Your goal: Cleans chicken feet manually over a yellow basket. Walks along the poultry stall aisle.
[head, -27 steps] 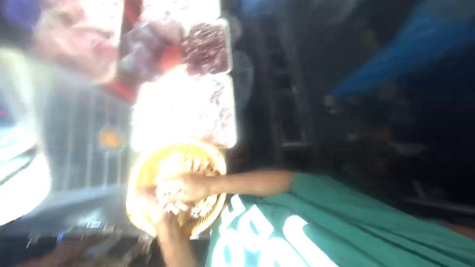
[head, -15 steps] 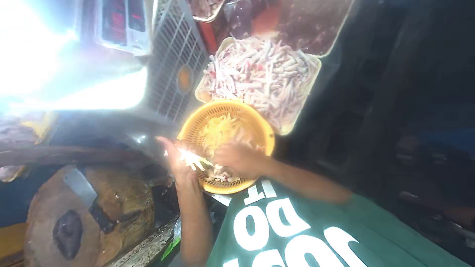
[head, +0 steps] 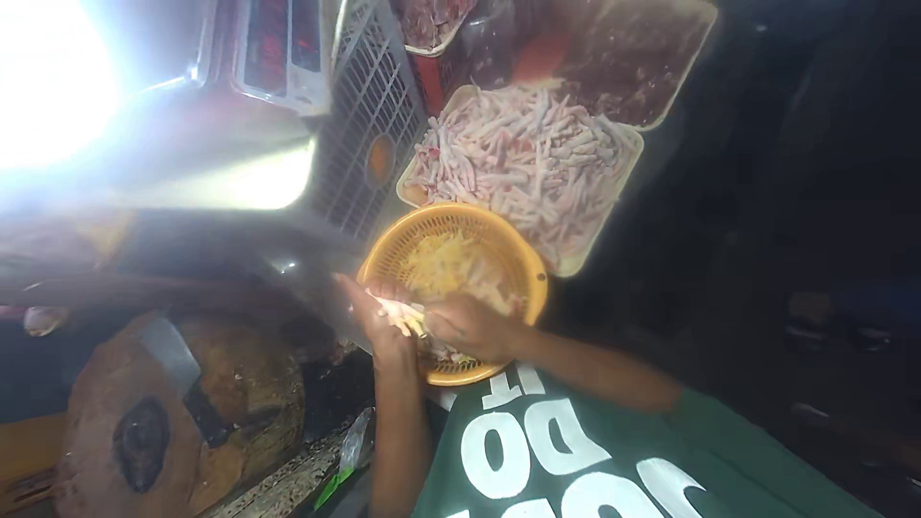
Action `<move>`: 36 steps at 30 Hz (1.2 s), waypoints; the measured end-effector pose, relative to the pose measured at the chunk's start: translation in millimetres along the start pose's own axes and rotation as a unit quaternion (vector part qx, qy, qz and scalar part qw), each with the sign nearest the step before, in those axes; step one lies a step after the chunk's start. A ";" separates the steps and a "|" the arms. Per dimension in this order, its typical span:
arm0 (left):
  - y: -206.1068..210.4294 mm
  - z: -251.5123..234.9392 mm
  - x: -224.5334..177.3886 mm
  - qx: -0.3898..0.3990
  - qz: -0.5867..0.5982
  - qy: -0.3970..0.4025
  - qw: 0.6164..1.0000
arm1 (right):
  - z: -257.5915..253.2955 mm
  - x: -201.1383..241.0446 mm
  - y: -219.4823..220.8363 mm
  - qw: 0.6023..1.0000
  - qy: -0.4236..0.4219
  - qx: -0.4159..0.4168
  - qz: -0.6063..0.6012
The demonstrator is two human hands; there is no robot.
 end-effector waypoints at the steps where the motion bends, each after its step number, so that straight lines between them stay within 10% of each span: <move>1: -9.5 -7.9 -11.2 -0.023 0.008 0.018 1.000 | 6.2 2.8 -1.9 1.000 -0.006 -0.011 -0.013; 5: -13.5 -19.1 -66.1 -0.082 -0.142 0.187 0.969 | 2.4 5.7 -15.3 0.997 0.017 -0.037 0.057; 11: 23.7 28.0 -33.9 -0.033 -0.398 0.153 0.904 | -23.9 -0.6 0.3 0.971 0.057 0.022 0.232; 16: 36.6 40.4 -45.6 0.025 -0.528 0.308 0.791 | -21.0 3.6 5.1 0.968 0.026 0.012 0.249; 23: 11.5 7.3 -31.4 -0.061 -0.287 0.121 0.948 | -12.3 17.4 -11.1 0.987 0.011 -0.031 0.158; 28: -6.7 -14.2 -75.4 -0.122 -0.317 0.147 0.929 | 8.8 8.4 -20.9 0.988 0.000 -0.085 0.126; 36: 27.2 34.0 -4.2 0.069 -0.299 0.018 0.951 | -20.4 -7.2 -8.9 0.983 0.065 0.023 0.167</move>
Point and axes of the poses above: each hand's wrist, its own z-axis away from the middle knuckle, its own y-axis out of the palm, x = y × z, the point moved 9 cm from there along -z, towards the middle knuckle, and after that the axes turned 11 degrees about z, right-handed, at the moved point
